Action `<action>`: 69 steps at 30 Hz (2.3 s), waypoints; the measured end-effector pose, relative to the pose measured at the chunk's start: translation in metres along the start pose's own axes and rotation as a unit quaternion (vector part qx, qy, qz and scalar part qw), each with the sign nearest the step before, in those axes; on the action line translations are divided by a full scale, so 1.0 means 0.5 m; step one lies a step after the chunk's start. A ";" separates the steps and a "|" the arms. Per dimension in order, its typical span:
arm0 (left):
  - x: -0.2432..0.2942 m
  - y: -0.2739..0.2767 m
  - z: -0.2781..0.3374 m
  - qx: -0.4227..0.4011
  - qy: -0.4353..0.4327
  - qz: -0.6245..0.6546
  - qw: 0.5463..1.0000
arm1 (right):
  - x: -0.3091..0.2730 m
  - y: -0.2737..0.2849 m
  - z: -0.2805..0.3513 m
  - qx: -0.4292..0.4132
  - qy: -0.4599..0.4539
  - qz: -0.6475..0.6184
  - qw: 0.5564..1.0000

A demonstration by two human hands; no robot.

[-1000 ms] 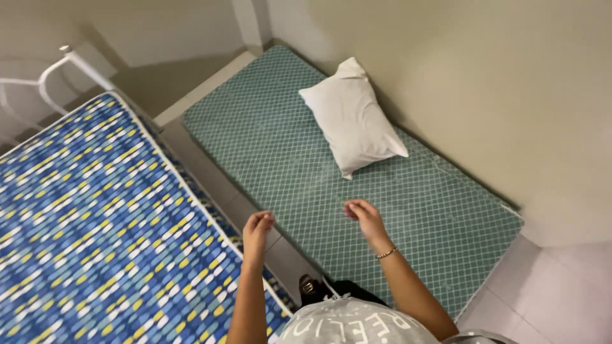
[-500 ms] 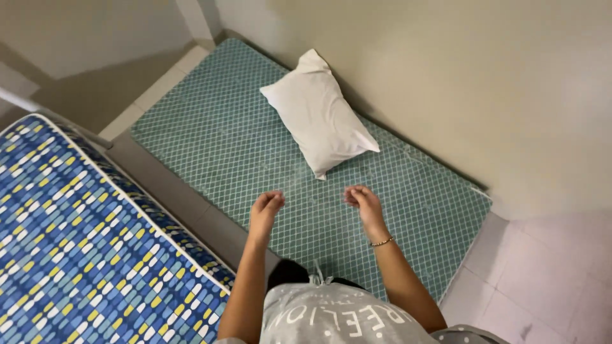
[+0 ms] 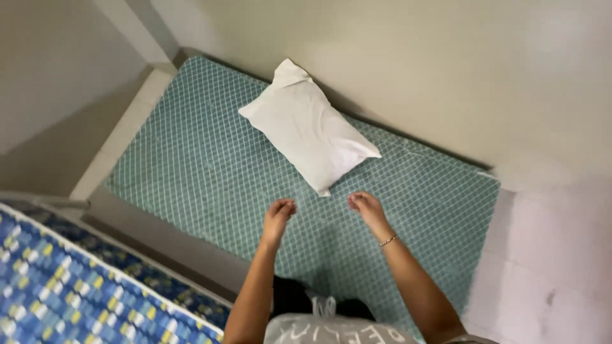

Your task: The person folds a white sheet and a green patterned cloth on a bed and places them on a chair. They then fold a white pillowcase and a blue patterned pillowcase on the bed.

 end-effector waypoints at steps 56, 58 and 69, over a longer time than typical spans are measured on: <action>-0.140 0.142 -0.376 0.036 0.275 0.138 0.951 | -0.118 0.128 0.023 0.254 0.238 0.114 0.931; 0.015 0.057 -0.372 0.039 0.212 0.409 0.887 | -0.169 0.150 0.103 0.155 0.235 0.022 0.959; 0.445 -0.296 -0.340 -0.216 -0.010 0.291 0.932 | -0.174 0.026 0.287 0.272 -0.019 0.086 0.958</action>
Point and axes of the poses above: each hand's wrist, its own z-axis away from the middle knuckle, its own y-axis out of the back of the hand, x = y × z, the point moved 8 cm from there along -z, towards the middle knuckle, and after that the axes turned 5 degrees about -x, right-handed, at the moved point
